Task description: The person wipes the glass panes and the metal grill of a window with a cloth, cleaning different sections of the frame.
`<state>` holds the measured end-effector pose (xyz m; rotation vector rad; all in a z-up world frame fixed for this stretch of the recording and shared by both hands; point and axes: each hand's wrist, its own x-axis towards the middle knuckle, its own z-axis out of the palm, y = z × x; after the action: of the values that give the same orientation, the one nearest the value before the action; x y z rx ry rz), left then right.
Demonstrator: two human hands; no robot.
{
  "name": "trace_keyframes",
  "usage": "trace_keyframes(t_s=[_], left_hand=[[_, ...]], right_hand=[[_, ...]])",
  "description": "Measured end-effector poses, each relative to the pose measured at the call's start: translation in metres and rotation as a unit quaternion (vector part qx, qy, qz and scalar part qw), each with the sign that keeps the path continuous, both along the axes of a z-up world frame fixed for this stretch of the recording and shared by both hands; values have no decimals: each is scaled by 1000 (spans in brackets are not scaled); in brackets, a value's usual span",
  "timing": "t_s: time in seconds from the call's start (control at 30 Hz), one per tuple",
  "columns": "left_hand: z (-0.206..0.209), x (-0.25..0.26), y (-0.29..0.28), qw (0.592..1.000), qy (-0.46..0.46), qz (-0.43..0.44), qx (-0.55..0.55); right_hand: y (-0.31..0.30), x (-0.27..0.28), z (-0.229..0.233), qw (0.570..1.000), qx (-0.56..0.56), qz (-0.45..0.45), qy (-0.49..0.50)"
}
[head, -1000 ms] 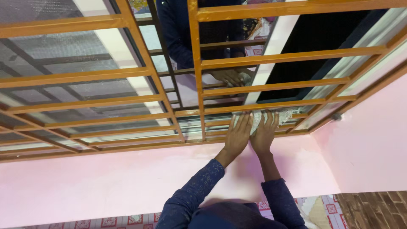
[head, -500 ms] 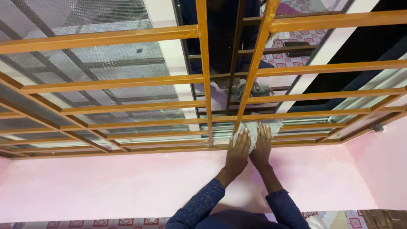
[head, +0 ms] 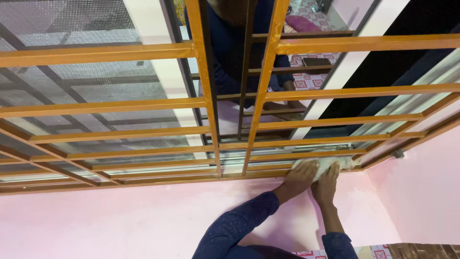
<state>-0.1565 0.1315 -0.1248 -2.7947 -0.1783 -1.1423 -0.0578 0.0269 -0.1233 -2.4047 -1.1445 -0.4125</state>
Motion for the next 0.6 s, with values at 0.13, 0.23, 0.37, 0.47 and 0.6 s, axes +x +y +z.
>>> trace_keyframes(t_s=[0.13, 0.23, 0.37, 0.47, 0.6], left_hand=[[-5, 6, 0, 998, 26, 51, 6], [-1, -7, 9, 997, 55, 40, -41], [3, -59, 20, 991, 42, 53, -113], [7, -122, 30, 983, 12, 66, -172], [5, -179, 34, 971, 95, 107, -194]], right_hand=[[10, 11, -3, 999, 28, 24, 17], [22, 8, -1, 997, -10, 29, -75], [38, -42, -12, 991, 79, 102, -46], [59, -91, -23, 991, 59, 115, -25], [80, -150, -32, 979, 61, 194, 24]])
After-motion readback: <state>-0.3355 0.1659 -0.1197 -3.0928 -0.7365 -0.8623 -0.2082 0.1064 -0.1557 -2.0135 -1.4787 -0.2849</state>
